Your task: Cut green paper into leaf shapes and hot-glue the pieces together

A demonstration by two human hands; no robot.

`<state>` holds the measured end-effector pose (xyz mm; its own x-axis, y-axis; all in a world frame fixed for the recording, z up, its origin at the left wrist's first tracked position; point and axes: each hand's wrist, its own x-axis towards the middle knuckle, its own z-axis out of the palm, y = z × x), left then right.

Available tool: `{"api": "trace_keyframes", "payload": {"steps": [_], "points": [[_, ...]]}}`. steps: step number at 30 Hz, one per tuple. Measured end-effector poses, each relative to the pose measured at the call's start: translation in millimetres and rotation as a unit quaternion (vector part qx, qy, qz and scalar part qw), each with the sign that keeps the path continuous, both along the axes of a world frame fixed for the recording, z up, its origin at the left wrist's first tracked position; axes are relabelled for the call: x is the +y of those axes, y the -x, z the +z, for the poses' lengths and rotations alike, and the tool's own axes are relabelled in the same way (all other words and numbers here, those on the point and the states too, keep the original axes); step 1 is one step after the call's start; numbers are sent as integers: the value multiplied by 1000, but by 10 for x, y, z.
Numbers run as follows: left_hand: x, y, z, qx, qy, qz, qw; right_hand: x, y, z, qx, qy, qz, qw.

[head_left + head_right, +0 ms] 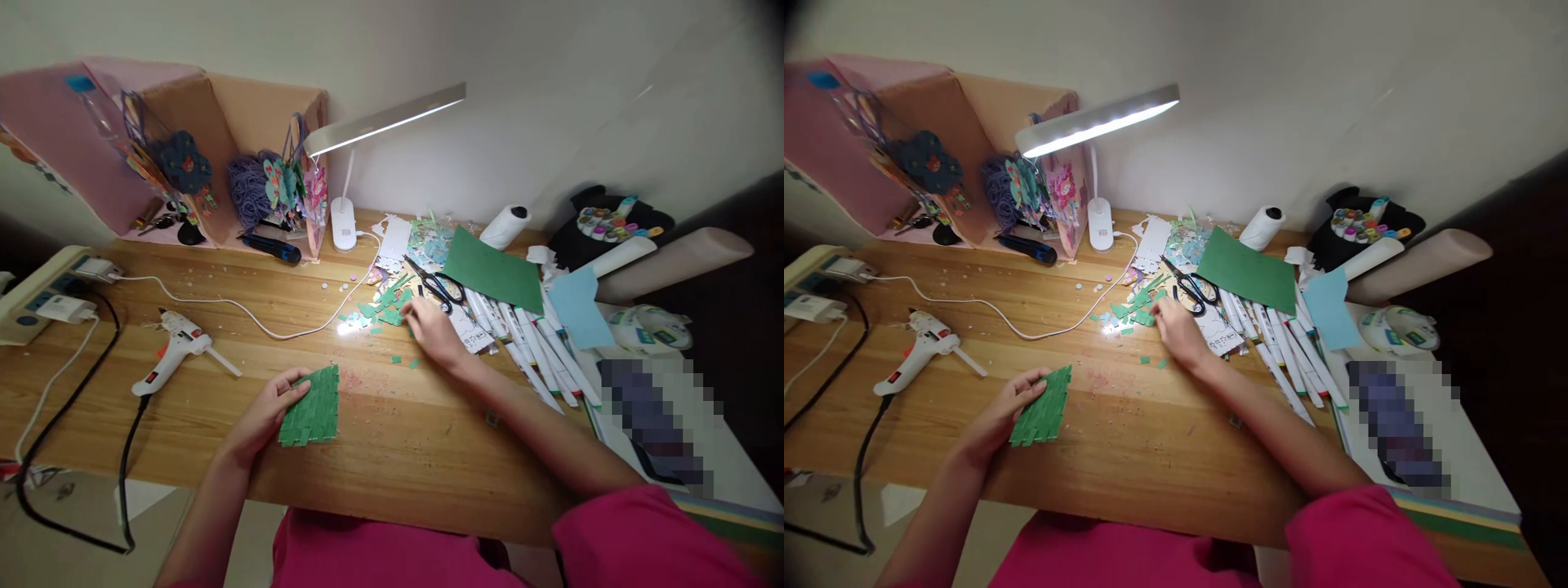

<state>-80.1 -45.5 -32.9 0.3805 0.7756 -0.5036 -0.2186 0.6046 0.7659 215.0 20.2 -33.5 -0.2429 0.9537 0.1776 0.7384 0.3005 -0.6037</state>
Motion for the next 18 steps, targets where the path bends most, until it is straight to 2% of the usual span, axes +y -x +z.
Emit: {"api": "trace_keyframes", "payload": {"steps": [3, 7, 9, 11, 14, 18], "points": [[-8, -2, 3, 4, 3, 1, 1000, 138, -75, 107, 26, -7, -23, 999], [-3, -4, -4, 9, 8, 2, 1000, -48, -72, 135, 19, 70, 78, 994], [7, -9, -5, 15, 13, 0, 1000, -183, -39, 96, 9, 96, 100, 990], [16, -17, 1, 22, 17, 1, 1000, -266, -4, 50, 3, 105, 99, 990], [22, -25, 11, 24, 16, 3, 1000, -250, 18, -4, 1, 107, 94, 990], [20, -19, 5, 30, 10, 6, 999, -74, -59, -12, 9, 73, 22, 997]]}}
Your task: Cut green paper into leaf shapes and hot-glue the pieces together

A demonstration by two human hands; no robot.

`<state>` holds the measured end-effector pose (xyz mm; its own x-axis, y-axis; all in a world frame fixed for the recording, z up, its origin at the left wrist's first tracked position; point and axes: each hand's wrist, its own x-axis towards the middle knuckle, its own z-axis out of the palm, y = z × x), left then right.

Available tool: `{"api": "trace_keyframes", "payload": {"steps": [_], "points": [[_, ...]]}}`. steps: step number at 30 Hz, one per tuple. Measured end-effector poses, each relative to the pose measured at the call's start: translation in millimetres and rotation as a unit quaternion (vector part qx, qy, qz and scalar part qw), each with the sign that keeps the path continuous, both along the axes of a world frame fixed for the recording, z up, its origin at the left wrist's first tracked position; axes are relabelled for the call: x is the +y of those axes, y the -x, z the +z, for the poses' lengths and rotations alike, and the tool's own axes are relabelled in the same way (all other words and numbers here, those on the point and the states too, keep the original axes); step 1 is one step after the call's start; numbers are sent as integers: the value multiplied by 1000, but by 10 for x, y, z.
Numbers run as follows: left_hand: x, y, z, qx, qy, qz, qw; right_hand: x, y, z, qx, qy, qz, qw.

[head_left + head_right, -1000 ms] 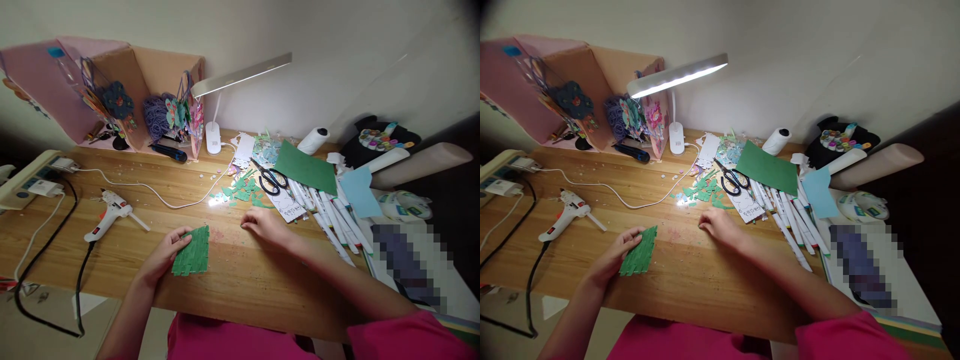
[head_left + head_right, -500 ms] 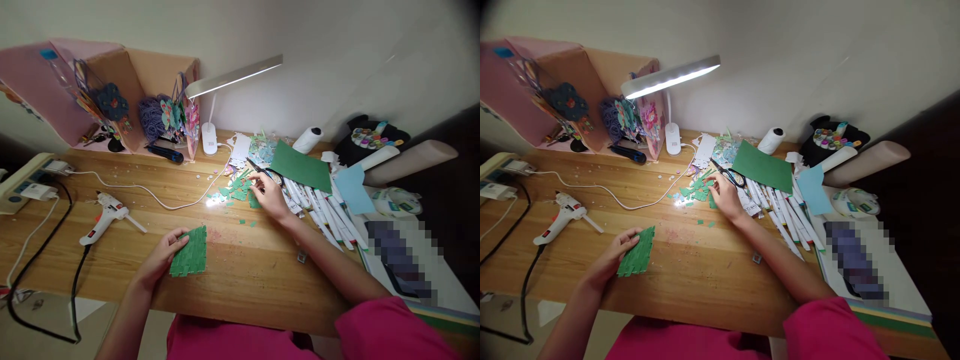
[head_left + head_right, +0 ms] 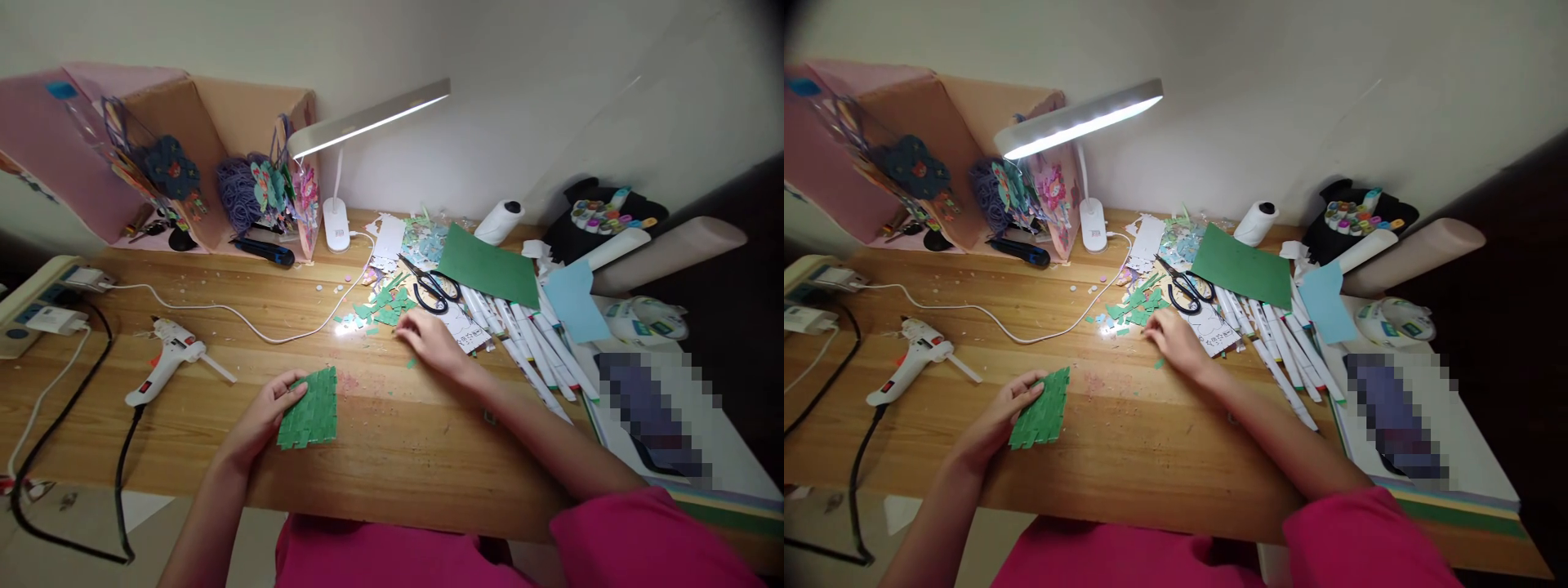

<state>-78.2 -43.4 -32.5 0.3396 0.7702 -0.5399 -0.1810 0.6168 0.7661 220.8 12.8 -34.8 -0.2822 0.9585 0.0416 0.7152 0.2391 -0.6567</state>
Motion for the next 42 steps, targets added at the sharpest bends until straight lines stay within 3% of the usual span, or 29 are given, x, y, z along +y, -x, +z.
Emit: {"api": "trace_keyframes", "payload": {"steps": [3, 8, 14, 20, 24, 28, 32, 36, 38, 42], "points": [[0, 6, -14, -1, 1, 3, 1000, 61, -144, 54, 2, -10, -18, 1000], [14, -8, -5, 0, 3, 2, 1000, -93, -321, 109, -5, 42, 137, 990], [25, -28, -6, 3, 3, 9, 1000, -165, -286, 52, -28, 23, 165, 986], [22, -27, 36, -1, 20, 35, 999, -195, -259, 76, -25, 22, 133, 991], [17, -16, 54, -2, 26, 41, 999, -177, -251, 58, 5, -6, 37, 999], [-13, -93, 31, 1, 31, 1, 1000, -135, -328, 91, 42, -58, -68, 995], [-96, -336, 46, 38, 27, -65, 997, -345, -591, 214, 56, -58, -73, 994], [-199, -686, 120, 92, -32, -165, 981, -786, -977, 333, 51, 80, 6, 995], [-227, -852, 136, 98, -58, -213, 970, -998, -1123, 363, 32, 132, -1, 991], [-231, -1092, 106, 90, -79, -269, 956, -1259, -1227, 341, -22, 153, -7, 988]]}}
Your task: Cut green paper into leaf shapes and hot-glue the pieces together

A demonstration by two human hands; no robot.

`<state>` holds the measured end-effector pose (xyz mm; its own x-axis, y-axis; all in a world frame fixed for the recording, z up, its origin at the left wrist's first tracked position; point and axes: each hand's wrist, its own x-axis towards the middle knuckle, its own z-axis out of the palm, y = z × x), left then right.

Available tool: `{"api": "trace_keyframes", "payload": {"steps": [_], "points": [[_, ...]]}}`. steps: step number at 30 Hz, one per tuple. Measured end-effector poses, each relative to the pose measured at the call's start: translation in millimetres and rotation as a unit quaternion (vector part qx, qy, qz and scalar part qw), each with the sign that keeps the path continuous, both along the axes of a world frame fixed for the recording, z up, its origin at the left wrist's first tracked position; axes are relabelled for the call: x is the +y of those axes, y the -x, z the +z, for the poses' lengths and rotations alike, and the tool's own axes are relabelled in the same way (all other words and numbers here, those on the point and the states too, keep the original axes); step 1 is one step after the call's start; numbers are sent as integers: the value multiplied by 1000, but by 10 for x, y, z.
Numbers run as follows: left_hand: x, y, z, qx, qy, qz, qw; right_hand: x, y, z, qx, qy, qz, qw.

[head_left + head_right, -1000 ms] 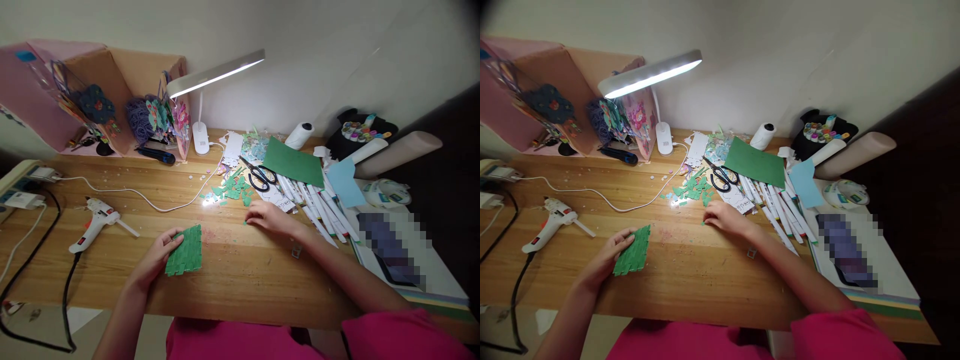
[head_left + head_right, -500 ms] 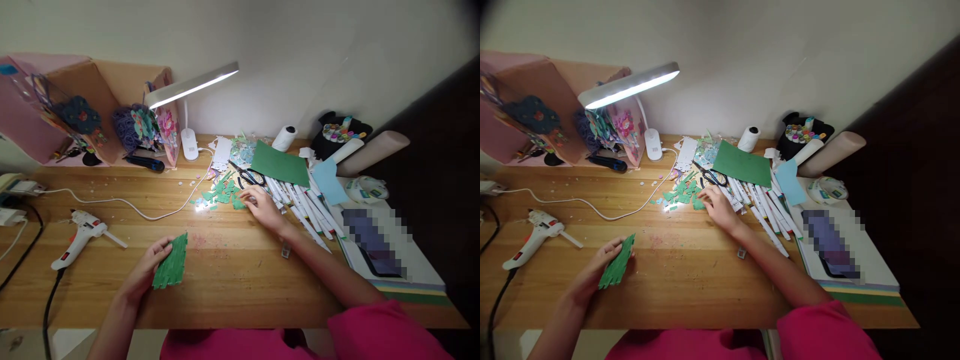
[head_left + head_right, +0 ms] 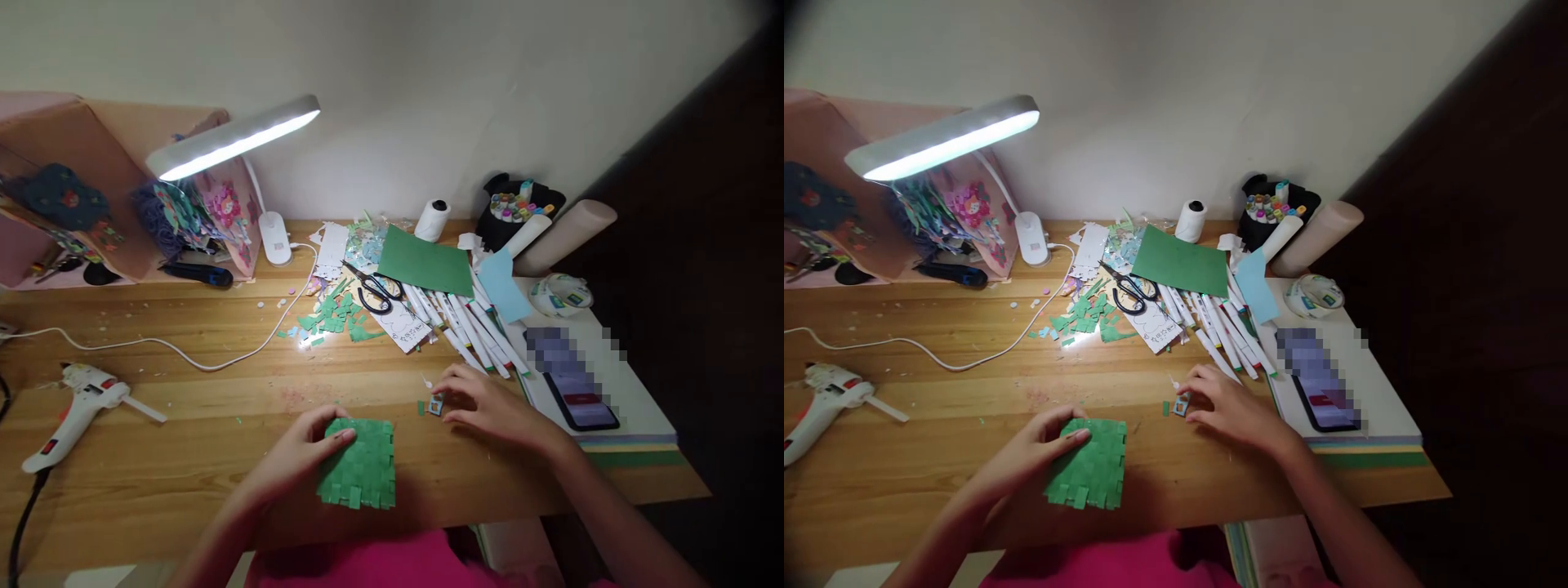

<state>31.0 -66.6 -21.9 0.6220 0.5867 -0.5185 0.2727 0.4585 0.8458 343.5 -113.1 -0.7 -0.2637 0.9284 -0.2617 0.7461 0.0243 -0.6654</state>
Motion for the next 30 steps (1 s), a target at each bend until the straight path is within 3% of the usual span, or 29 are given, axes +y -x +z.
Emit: {"api": "trace_keyframes", "payload": {"steps": [8, 14, 19, 26, 30], "points": [[18, -202, 57, 25, -10, 8, 1000, -30, 9, -182, 10, -45, 34, 998], [16, -184, 67, 26, -6, 39, 999, -4, 163, -250, 47, -64, 78, 994], [69, 34, 58, 49, -35, 79, 995, 95, 299, -259, 29, -87, 81, 993], [322, 481, 39, 47, -60, 203, 976, 224, 466, -291, -28, -129, 104, 986], [398, 633, -54, 25, -58, 307, 950, 470, 650, -333, -36, -147, 122, 981]]}}
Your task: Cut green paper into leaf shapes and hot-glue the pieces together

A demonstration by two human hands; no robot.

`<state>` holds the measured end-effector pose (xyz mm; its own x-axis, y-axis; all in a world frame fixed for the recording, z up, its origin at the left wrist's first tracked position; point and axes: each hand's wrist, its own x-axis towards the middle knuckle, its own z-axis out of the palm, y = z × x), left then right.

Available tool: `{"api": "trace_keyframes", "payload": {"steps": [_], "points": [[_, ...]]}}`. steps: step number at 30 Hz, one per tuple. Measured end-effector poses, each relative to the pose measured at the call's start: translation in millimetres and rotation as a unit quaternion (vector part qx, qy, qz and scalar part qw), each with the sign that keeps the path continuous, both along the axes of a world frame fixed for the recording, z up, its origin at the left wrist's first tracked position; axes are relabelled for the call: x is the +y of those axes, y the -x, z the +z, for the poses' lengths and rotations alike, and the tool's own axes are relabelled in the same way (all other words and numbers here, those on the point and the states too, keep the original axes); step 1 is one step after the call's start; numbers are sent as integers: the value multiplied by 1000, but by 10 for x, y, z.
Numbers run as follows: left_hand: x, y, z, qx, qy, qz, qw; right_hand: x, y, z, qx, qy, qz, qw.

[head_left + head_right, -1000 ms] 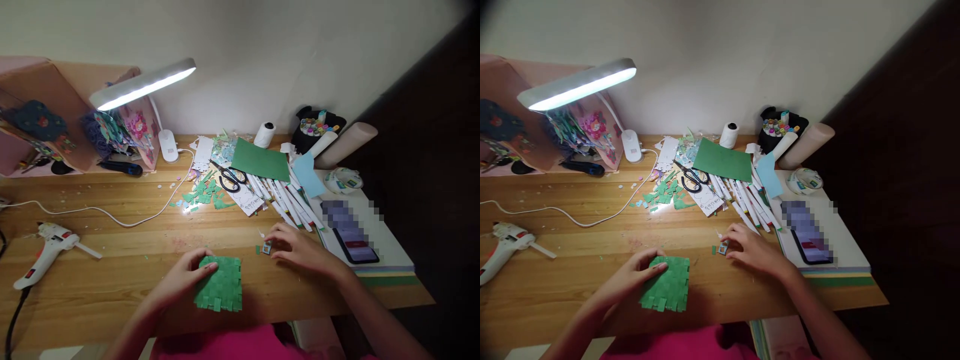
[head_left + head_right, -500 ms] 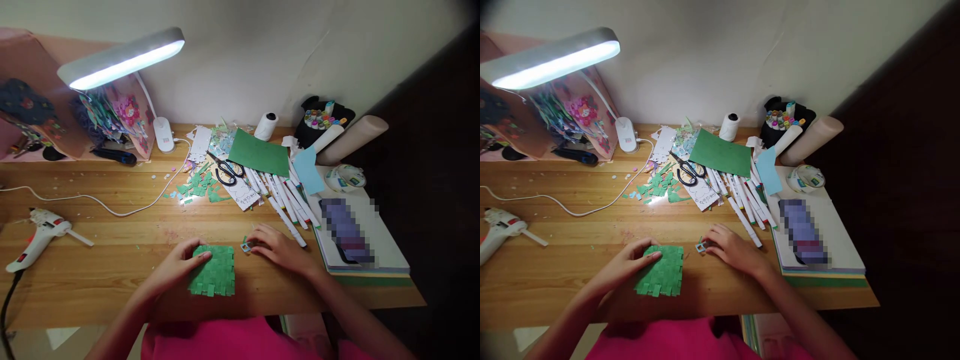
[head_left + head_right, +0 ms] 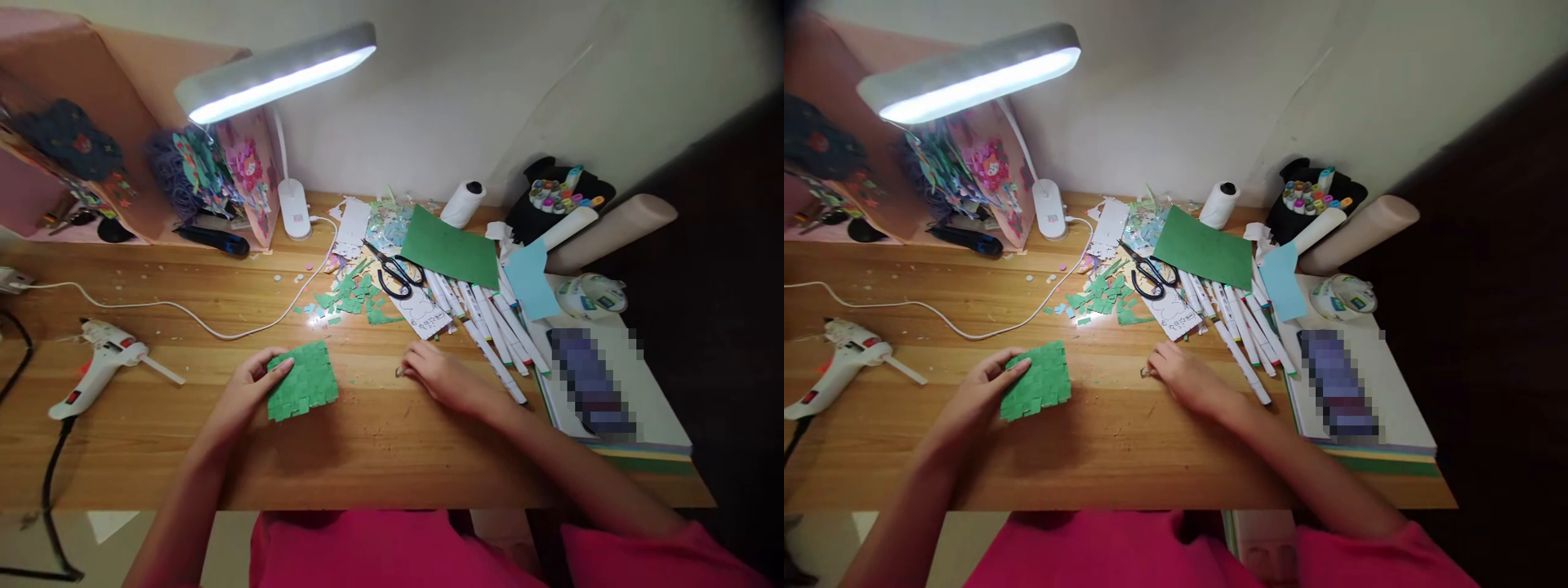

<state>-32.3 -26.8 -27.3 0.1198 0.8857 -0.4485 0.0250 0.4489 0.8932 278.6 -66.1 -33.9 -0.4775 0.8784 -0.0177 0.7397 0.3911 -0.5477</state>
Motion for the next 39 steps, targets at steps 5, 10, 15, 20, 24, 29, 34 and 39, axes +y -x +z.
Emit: {"api": "trace_keyframes", "payload": {"steps": [5, 10, 15, 20, 24, 29, 34, 39], "points": [[32, 46, -89, -60, -80, 200, 975, 690, 351, -16, 37, -45, -39, 998], [35, 88, -86, -80, -88, 239, 964, 1251, 471, 29, 80, -87, -96, 988], [23, 103, -73, -87, -81, 238, 964, 1361, 337, 36, 88, -111, -120, 983], [18, 82, -69, -94, -74, 224, 967, 1316, 276, 12, 90, -126, -148, 977], [32, 96, -86, -100, -76, 229, 965, 1262, 260, -28, 94, -133, -137, 977], [64, 130, -101, -95, -87, 240, 962, 1192, 178, -41, 104, -135, -137, 976], [75, 122, -115, -84, -94, 229, 965, 1150, 103, -40, 128, -125, -152, 972], [77, 94, -157, -57, -110, 215, 969, 1154, 128, -19, 142, -110, -115, 977]]}}
